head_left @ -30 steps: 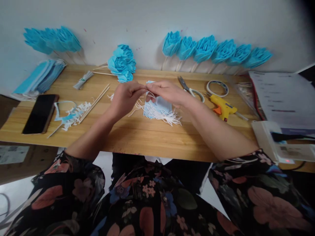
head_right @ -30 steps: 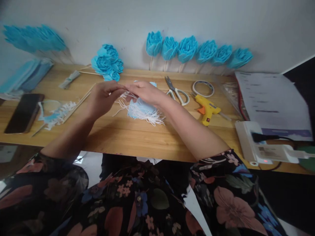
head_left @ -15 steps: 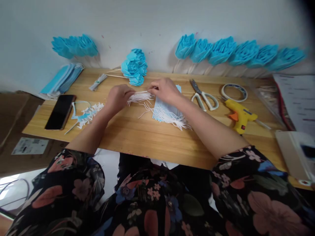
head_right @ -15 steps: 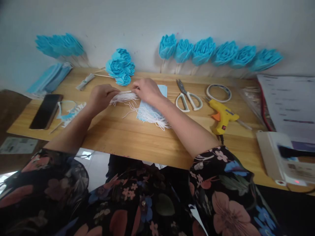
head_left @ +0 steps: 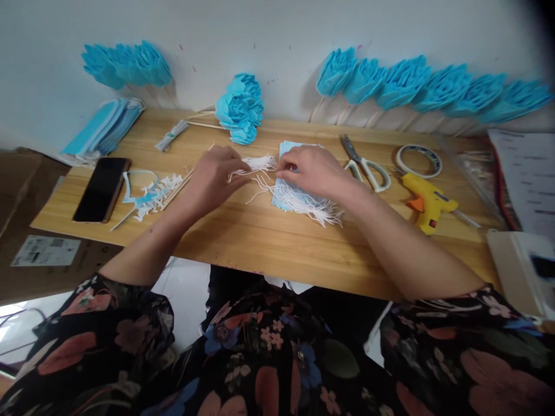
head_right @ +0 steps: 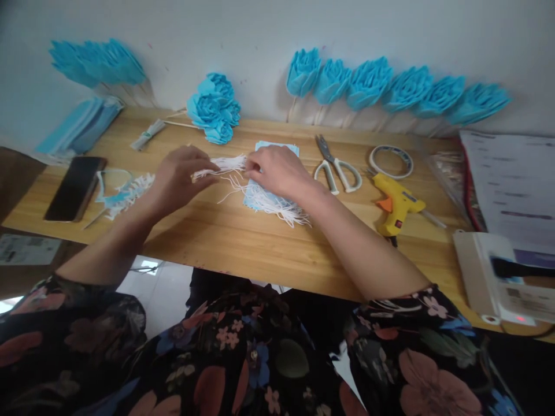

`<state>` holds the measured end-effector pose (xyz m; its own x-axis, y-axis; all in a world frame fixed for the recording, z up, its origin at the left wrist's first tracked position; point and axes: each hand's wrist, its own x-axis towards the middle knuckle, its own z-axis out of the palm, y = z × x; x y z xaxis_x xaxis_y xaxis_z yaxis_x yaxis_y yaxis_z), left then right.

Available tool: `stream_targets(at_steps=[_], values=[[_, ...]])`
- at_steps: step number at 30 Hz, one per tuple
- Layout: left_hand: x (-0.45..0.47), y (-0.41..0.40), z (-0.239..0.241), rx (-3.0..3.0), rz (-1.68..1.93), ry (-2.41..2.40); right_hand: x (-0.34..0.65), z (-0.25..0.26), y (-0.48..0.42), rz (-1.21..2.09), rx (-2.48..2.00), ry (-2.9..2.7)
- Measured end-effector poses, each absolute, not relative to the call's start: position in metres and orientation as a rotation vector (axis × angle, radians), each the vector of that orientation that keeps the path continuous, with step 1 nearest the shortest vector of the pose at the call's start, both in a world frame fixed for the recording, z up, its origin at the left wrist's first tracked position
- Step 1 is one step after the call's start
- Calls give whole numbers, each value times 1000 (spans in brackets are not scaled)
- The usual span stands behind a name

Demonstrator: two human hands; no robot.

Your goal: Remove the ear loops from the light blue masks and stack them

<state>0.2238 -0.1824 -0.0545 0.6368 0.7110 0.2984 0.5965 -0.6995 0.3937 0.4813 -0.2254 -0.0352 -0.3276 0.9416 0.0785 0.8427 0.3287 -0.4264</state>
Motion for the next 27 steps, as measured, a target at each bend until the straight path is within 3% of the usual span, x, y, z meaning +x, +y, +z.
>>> stream_targets(at_steps=[15, 20, 27], values=[[276, -192, -64, 2855, 200, 1070, 483, -43, -267, 329, -1779, -2525], [251, -178, -40, 2585, 399, 1068, 495, -51, -267, 391, -1734, -2458], [240, -182, 12, 2357, 323, 1105, 504, -42, -259, 697, -1515, -2126]])
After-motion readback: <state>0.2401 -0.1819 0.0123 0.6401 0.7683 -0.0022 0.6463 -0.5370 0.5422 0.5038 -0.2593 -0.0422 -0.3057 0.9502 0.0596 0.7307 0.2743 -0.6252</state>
